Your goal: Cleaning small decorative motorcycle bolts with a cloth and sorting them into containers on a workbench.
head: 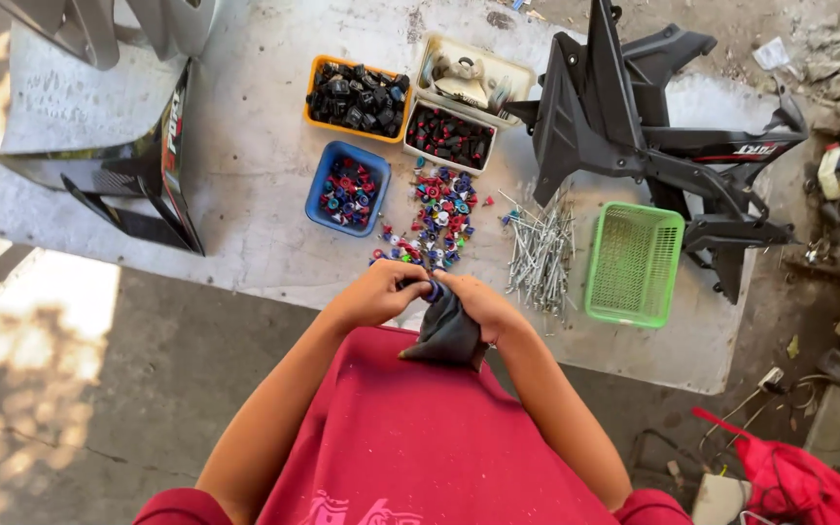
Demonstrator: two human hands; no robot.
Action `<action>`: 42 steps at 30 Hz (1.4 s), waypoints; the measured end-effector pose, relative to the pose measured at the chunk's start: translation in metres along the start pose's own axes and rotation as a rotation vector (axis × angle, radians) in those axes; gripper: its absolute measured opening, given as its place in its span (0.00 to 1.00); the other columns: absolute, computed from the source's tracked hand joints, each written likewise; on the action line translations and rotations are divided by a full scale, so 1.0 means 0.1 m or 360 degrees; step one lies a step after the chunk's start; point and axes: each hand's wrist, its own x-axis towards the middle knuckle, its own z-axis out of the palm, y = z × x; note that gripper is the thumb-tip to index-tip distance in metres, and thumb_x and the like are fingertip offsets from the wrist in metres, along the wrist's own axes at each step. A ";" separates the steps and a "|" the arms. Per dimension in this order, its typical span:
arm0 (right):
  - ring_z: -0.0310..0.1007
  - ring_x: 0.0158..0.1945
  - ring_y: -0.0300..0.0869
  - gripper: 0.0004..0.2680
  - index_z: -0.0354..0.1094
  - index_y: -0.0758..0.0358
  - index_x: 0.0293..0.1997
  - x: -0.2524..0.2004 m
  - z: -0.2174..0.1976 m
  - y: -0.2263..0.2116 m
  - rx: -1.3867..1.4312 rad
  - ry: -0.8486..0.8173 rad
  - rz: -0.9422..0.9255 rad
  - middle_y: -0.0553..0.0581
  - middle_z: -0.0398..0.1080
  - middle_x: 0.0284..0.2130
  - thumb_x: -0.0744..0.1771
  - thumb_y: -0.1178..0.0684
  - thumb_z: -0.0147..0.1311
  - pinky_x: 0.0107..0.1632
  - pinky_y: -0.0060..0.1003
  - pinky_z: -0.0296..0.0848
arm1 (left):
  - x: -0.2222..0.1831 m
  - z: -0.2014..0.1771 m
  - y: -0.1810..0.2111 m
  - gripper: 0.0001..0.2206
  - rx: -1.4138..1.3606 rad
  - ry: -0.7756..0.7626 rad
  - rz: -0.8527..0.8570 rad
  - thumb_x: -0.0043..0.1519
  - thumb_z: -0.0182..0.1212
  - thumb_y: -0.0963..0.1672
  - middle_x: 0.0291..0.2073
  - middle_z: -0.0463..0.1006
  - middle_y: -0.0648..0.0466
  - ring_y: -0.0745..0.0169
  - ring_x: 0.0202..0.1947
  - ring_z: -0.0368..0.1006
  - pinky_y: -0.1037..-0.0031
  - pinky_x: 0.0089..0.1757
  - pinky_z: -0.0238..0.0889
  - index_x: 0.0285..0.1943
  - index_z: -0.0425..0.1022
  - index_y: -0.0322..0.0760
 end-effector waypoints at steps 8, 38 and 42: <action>0.58 0.24 0.41 0.20 0.61 0.56 0.16 0.49 -0.01 0.84 -0.0256 0.0845 -0.0363 0.49 0.61 0.16 0.72 0.44 0.43 0.30 0.38 0.59 | 0.74 -0.46 -2.91 0.10 -0.0065 0.0815 -0.0957 0.58 0.65 0.51 0.23 0.79 0.52 0.58 0.28 0.75 0.68 0.35 0.68 0.31 0.84 0.46; 0.68 0.35 0.32 0.04 0.74 0.60 0.47 -0.94 0.23 -0.30 -0.0119 0.0947 -0.1641 0.54 0.73 0.28 0.69 0.60 0.57 0.40 0.34 0.73 | 0.19 -0.07 0.25 0.14 -0.1398 -0.0387 -0.0042 0.70 0.52 0.39 0.24 0.66 0.53 0.77 0.21 0.50 0.87 0.25 0.46 0.64 0.68 0.25; 0.67 0.33 0.31 0.04 0.76 0.60 0.47 -1.07 -0.01 -0.26 -0.0156 0.0858 -0.1712 0.55 0.74 0.28 0.69 0.60 0.56 0.36 0.34 0.70 | 0.17 0.17 0.40 0.17 -0.1493 -0.0402 -0.0074 0.71 0.48 0.40 0.25 0.61 0.57 0.76 0.23 0.50 0.86 0.26 0.47 0.67 0.67 0.24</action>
